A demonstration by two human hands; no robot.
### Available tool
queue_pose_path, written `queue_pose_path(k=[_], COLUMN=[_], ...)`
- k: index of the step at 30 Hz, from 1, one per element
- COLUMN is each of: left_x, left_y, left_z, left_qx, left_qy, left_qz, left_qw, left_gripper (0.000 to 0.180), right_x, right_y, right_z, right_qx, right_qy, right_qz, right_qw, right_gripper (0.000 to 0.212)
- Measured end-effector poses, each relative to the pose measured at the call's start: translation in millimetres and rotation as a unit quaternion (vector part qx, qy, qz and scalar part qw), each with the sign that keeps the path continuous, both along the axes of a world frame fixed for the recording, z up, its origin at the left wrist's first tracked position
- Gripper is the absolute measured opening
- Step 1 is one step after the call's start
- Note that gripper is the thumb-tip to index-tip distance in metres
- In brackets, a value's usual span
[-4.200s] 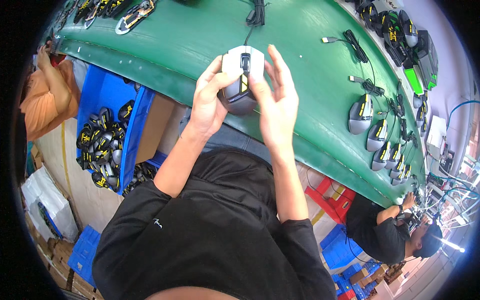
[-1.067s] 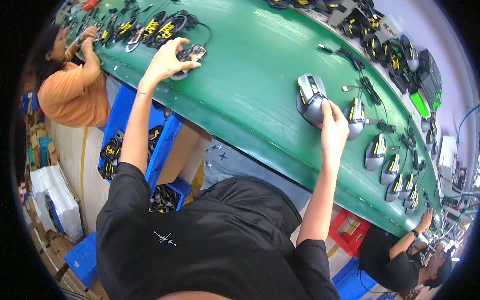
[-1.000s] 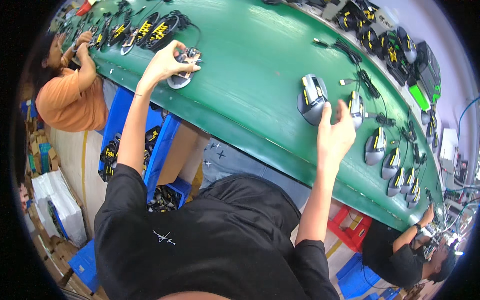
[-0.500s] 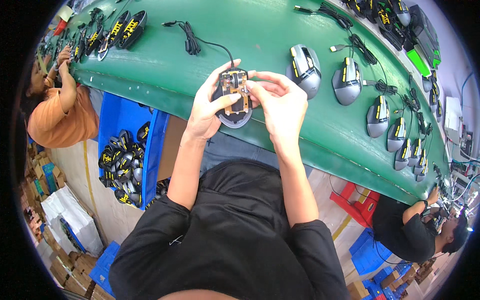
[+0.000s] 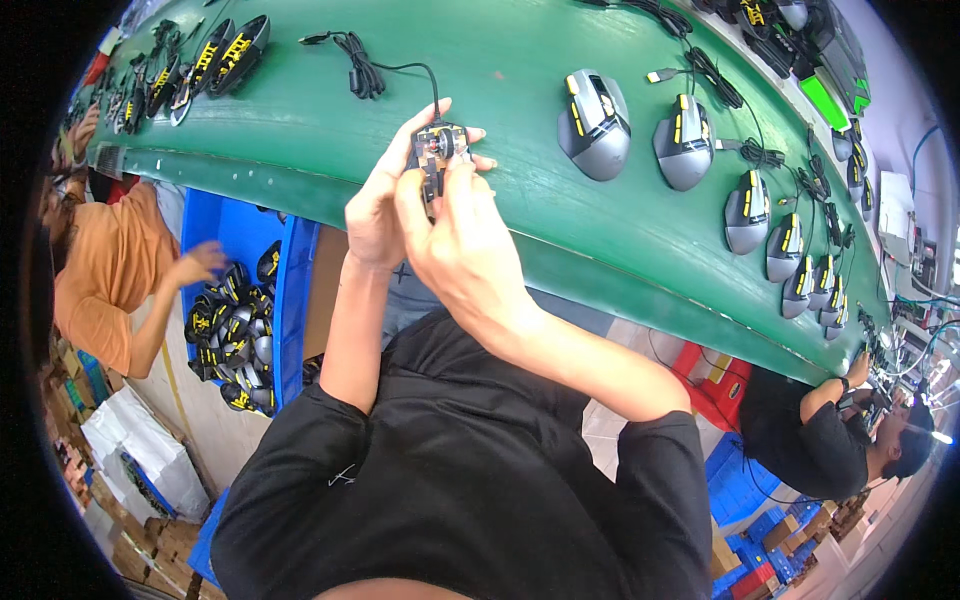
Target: The person assembles computer mice by picking up mouse bases with circuit boards and top shells from a conveyor belt, fitting the top shells onto the bases by hand, and placing the assembled mice back onto the conveyor belt.
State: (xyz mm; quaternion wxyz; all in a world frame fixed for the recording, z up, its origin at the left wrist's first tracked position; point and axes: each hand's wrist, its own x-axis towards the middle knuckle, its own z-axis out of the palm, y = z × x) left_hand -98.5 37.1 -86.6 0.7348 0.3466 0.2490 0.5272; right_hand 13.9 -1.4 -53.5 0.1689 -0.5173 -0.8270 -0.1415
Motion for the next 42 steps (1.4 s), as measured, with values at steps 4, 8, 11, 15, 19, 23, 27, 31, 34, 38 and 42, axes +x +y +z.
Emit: queue_pose_path(k=[4, 8, 11, 15, 19, 23, 27, 31, 34, 38, 42], left_x=[-3, -12, -11, -8, -11, -11, -7, -8, -7, -9, -8], left_y=[1, 7, 9, 14, 11, 8, 8, 5, 5, 3, 8], left_z=[0, 1, -4, -2, -7, -8, -5, -3, 7, -4, -8], left_qx=[-0.023, -0.101, -0.096, -0.113, -0.125, -0.155, -0.161, -0.127, -0.095, -0.097, -0.079], left_qy=[-0.061, -0.116, -0.213, -0.204, -0.209, -0.165, -0.171, -0.116, -0.09, -0.109, -0.144], left_qz=[0.01, 0.052, -0.015, -0.022, -0.009, 0.033, 0.033, 0.033, 0.039, 0.095, 0.11], left_qw=[0.998, 0.987, 0.972, 0.972, 0.97, 0.974, 0.971, 0.985, 0.991, 0.985, 0.98], left_gripper=[0.069, 0.061, 0.057, 0.058, 0.051, 0.053, 0.06, 0.055, 0.044, 0.038, 0.049], right_x=[0, 25, 66, 104, 44, 0, -11, -9, -17, -6, -4], right_y=[10, 31, 50, 61, 36, 17, 8, 19, 8, 4, -1], right_z=[21, 29, 17, -20, 7, 8, -21, -10, -9, -2, 12], right_qx=[-0.003, -0.088, 0.002, -0.022, -0.165, -0.102, -0.083, -0.178, -0.115, -0.178, -0.334], right_qy=[-0.097, 0.328, 0.236, 0.221, 0.512, 0.345, 0.309, 0.381, 0.269, 0.384, 0.712], right_qz=[0.036, 0.141, -0.137, -0.189, -0.075, 0.0, 0.01, -0.016, -0.005, 0.028, -0.114], right_qw=[0.995, 0.93, 0.962, 0.957, 0.84, 0.933, 0.947, 0.907, 0.956, 0.906, 0.607], right_gripper=[0.045, 0.03, 0.044, 0.056, 0.045, 0.052, 0.063, 0.065, 0.071, 0.07, 0.074])
